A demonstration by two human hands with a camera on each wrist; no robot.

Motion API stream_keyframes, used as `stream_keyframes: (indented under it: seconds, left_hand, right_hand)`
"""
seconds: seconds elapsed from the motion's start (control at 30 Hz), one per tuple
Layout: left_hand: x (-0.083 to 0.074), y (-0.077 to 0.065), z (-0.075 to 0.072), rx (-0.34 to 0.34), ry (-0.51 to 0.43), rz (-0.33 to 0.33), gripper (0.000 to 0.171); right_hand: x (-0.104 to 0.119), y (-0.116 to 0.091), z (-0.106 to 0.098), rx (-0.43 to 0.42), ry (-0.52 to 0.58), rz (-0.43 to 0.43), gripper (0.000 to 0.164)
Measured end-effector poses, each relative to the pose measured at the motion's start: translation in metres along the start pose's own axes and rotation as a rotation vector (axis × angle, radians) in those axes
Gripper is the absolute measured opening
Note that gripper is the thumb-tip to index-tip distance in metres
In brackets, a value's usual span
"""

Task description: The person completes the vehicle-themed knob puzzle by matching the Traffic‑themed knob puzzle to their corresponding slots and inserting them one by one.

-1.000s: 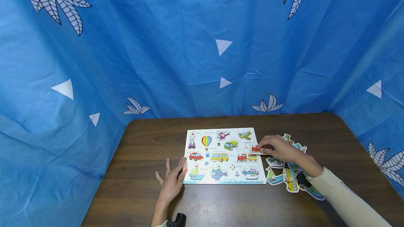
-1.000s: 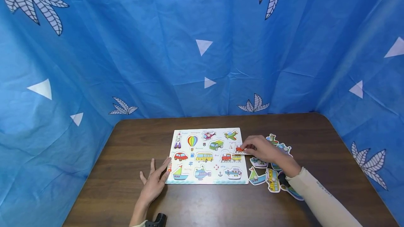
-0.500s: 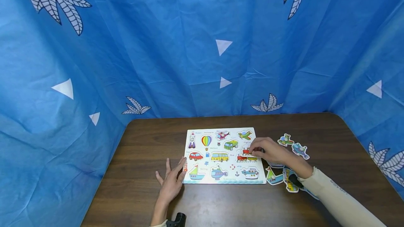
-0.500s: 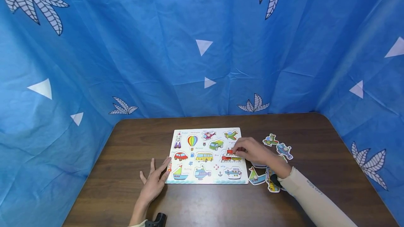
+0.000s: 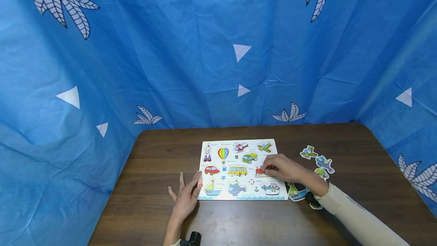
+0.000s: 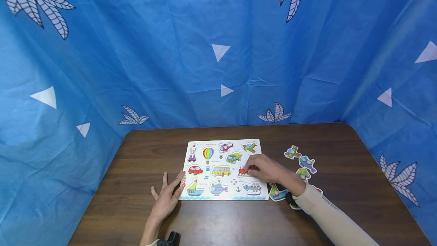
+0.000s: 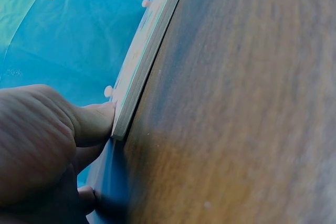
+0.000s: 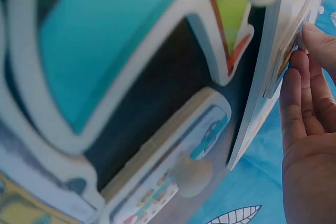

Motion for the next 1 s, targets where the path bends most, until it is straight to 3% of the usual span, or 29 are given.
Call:
stream_keyframes:
  seconds: [1.0]
  left_hand:
    - [0.0002,0.0001,-0.0002,-0.004,-0.004,0.004,0.050]
  right_hand:
    - [-0.0030,-0.0021,0.0042,0.022,-0.013,0.037,0.010]
Point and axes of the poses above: each hand's wrist, its own y-axis towards the middle knuckle, its own z-axis out of the palm, x = y × z, the point moved 4 cm from there along y, towards the middle knuckle, and after that the axes turned 9 degrees about -z, right-handed, at the moved point
